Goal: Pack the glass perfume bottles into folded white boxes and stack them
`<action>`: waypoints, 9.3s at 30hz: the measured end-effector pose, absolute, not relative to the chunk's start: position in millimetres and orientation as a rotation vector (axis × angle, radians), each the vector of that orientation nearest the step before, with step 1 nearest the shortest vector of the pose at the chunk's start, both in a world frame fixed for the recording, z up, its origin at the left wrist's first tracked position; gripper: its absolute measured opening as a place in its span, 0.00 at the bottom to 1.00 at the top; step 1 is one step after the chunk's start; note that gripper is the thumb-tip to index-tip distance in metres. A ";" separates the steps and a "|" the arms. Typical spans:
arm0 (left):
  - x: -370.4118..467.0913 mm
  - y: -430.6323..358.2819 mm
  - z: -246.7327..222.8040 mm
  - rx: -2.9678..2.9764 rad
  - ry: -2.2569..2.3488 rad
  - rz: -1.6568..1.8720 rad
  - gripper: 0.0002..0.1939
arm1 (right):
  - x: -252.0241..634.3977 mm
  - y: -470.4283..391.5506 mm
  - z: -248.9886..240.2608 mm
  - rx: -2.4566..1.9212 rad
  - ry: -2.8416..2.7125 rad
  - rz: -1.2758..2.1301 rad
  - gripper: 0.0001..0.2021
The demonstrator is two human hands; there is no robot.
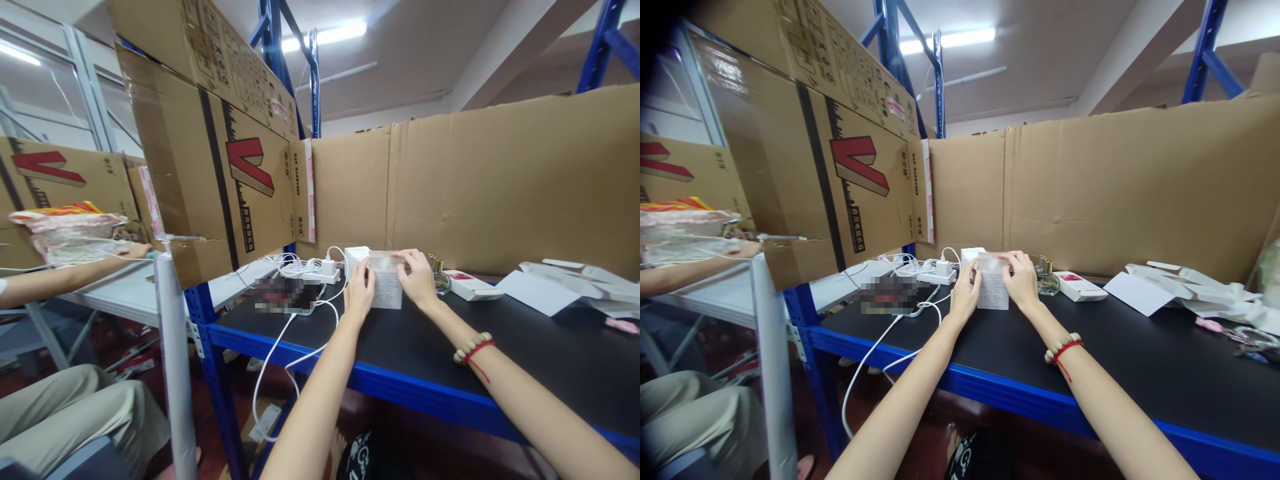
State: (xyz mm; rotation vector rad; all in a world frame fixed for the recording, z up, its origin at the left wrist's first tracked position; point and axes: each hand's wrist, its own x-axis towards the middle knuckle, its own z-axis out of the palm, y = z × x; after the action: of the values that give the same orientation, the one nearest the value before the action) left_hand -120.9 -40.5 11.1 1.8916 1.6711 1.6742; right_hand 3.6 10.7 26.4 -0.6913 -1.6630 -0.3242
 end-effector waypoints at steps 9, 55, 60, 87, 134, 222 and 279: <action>-121.7 -37.6 9.5 1.904 1.748 1.664 0.14 | -2.6 14.4 24.1 -0.715 -1.420 0.033 0.10; -111.8 -42.1 5.9 2.402 1.773 1.702 0.13 | 1.0 10.8 25.3 -0.656 -1.585 0.345 0.10; -109.2 -44.2 8.1 2.263 1.887 1.661 0.12 | 5.4 20.3 27.1 -0.691 -1.557 0.646 0.10; -109.4 -42.3 8.1 2.253 1.787 1.783 0.14 | 10.8 24.3 24.6 -0.774 -1.488 1.079 0.13; -107.9 -46.7 7.0 2.247 1.819 1.718 0.17 | 3.2 0.4 38.7 -0.858 -1.415 1.501 0.20; -110.3 -48.3 9.0 1.865 2.315 0.932 0.26 | 12.2 19.0 5.5 -1.330 -2.181 0.537 0.10; -102.0 -47.3 9.9 2.422 1.991 0.814 0.20 | 3.9 -6.4 18.2 -1.692 -2.339 0.183 0.17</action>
State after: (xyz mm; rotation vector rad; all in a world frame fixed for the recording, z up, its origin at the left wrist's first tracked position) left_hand -102.0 -47.3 9.9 2.4222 1.9912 0.8144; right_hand 3.9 -6.4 18.2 -1.6922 -2.3388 0.1828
